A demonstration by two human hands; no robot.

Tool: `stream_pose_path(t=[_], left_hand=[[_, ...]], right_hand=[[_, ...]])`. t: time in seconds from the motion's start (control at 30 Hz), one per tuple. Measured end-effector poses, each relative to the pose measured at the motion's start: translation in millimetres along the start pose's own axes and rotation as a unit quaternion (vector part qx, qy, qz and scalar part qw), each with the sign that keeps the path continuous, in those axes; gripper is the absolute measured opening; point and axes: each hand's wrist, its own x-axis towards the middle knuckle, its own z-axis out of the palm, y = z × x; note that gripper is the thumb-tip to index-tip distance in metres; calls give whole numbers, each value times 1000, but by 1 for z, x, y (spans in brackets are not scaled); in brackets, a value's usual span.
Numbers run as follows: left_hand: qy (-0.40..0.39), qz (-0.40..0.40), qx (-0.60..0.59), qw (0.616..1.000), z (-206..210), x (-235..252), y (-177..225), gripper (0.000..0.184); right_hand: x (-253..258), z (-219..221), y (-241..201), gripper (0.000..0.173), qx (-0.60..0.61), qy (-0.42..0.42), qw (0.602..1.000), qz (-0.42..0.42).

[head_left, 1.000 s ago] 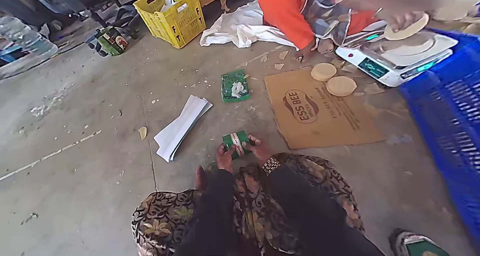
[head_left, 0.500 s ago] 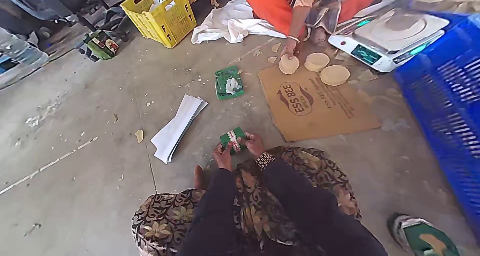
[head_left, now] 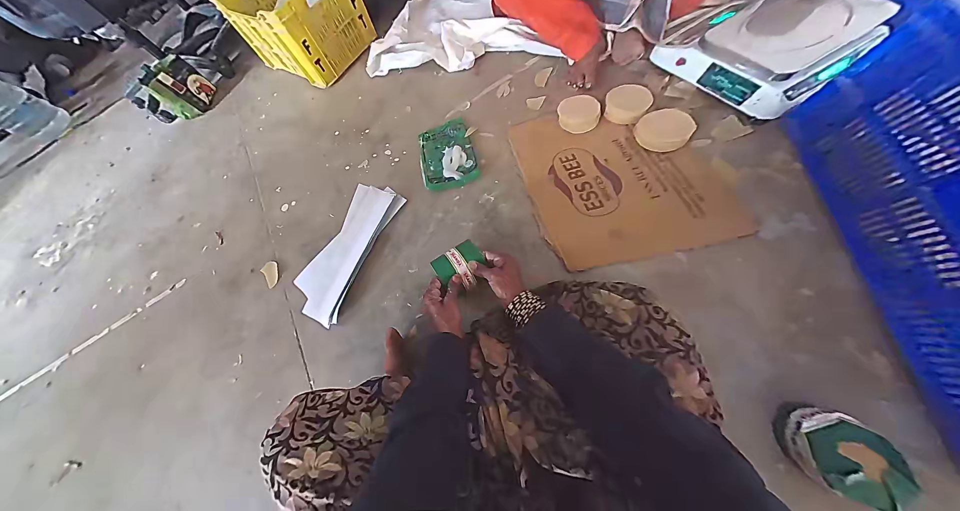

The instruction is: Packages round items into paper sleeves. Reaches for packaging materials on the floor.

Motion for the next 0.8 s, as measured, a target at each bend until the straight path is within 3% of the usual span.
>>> stream_pose_path(t=[0.2,0.3,0.4,0.5,0.63,0.73,0.8], left_hand=[[-8,10,28,1000,0,1,3,18],[-15,-29,-24,999,-2,5,4,17],[-28,-47,-42,998,-6,12,4,28],[-13,-26,48,998,-6,19,-2,40],[-2,88,252,964,-7,17,14,17],[-24,117,339,933,-7,5,24,34],[-71,98,426,896,-5,0,31,61]], right_hand=[[-8,-3,-1,24,-56,-16,998,-37],[-2,-1,0,16,-5,-24,1000,-16],[0,-1,2,16,68,-41,997,-11],[-2,0,6,18,57,-53,996,36],[4,0,9,23,0,-45,997,65],[4,-1,7,29,-71,-69,993,72],[3,-1,6,28,-141,-90,984,57]])
